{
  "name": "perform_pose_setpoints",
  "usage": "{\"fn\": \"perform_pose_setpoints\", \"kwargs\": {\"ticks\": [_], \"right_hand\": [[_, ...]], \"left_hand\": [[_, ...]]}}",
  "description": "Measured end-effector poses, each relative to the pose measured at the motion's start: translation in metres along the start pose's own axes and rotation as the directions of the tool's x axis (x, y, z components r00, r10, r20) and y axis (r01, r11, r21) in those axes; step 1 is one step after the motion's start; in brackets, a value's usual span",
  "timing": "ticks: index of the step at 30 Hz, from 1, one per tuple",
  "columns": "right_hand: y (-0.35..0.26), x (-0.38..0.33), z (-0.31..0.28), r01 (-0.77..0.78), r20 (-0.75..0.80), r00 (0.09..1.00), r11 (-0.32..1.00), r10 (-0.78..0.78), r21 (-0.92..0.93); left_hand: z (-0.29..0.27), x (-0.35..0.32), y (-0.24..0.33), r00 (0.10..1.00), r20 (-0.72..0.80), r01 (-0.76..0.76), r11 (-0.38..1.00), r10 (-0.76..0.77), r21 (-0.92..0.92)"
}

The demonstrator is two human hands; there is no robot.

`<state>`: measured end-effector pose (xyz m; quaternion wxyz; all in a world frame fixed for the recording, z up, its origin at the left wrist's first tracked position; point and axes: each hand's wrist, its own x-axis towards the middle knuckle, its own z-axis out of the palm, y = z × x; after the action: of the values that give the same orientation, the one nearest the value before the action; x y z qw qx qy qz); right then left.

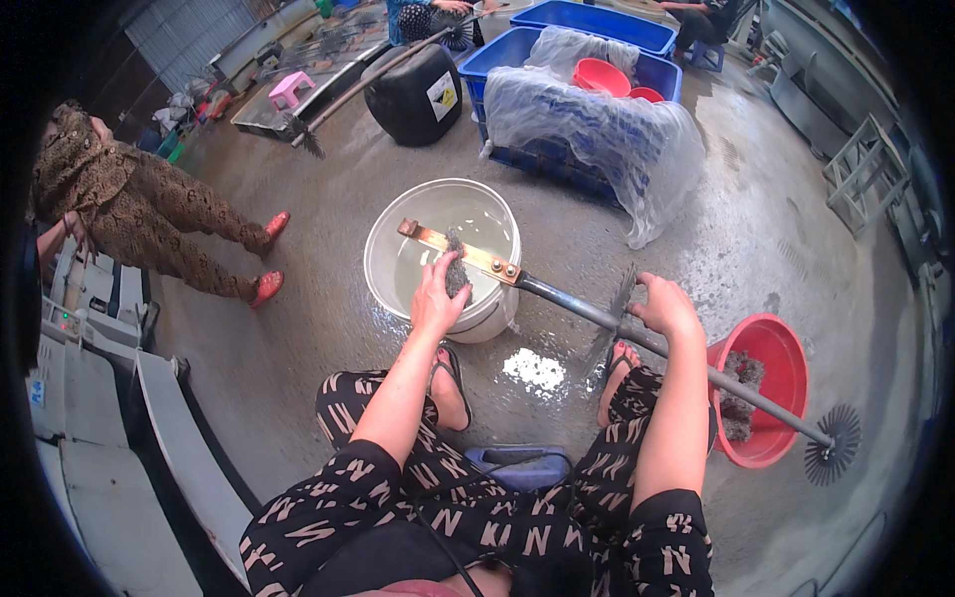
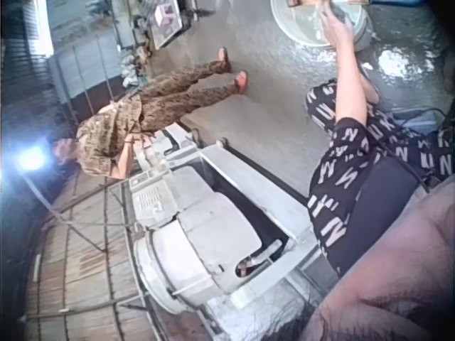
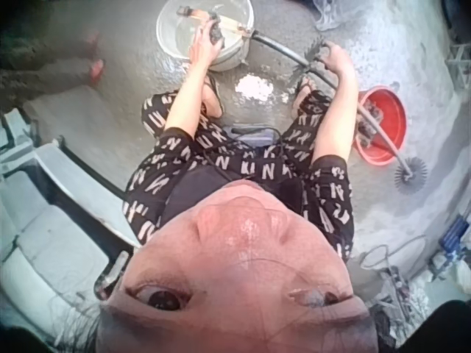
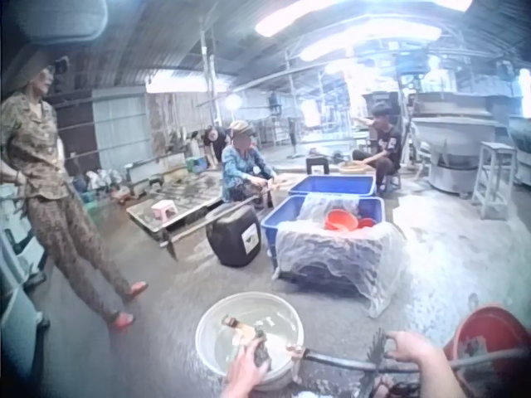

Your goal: The person sits on a low stool and scrubs a flat metal bar with a grey scouring pad, repeatedly dipping it into a white bucket of water. They hold the bar with one hand and scrub with the other, occasionally rinsing the pad in the water.

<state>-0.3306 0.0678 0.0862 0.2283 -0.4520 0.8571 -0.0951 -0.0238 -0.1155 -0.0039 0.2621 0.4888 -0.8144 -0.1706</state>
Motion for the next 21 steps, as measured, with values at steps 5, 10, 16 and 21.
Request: {"fn": "perform_pose_setpoints", "kwargs": {"ticks": [5,10,16,21], "right_hand": [[0.000,-0.001,-0.001,0.006,-0.002,1.000,0.999,-0.006,0.032],[0.004,0.001,0.002,0.021,0.005,1.000,0.998,-0.021,0.057],[0.041,0.014,0.009,0.062,0.167,0.984,0.997,-0.054,-0.039],[0.048,0.025,0.040,0.063,0.326,0.945,0.984,-0.006,-0.165]], "left_hand": [[0.001,0.000,-0.002,1.000,-0.010,-0.021,1.000,0.021,-0.005],[-0.001,0.000,-0.002,0.999,0.036,0.027,1.000,-0.027,-0.004],[-0.006,-0.001,-0.006,0.999,-0.020,-0.032,0.995,0.030,-0.093],[-0.023,0.001,-0.012,0.960,0.010,-0.279,0.955,0.281,-0.097]]}}
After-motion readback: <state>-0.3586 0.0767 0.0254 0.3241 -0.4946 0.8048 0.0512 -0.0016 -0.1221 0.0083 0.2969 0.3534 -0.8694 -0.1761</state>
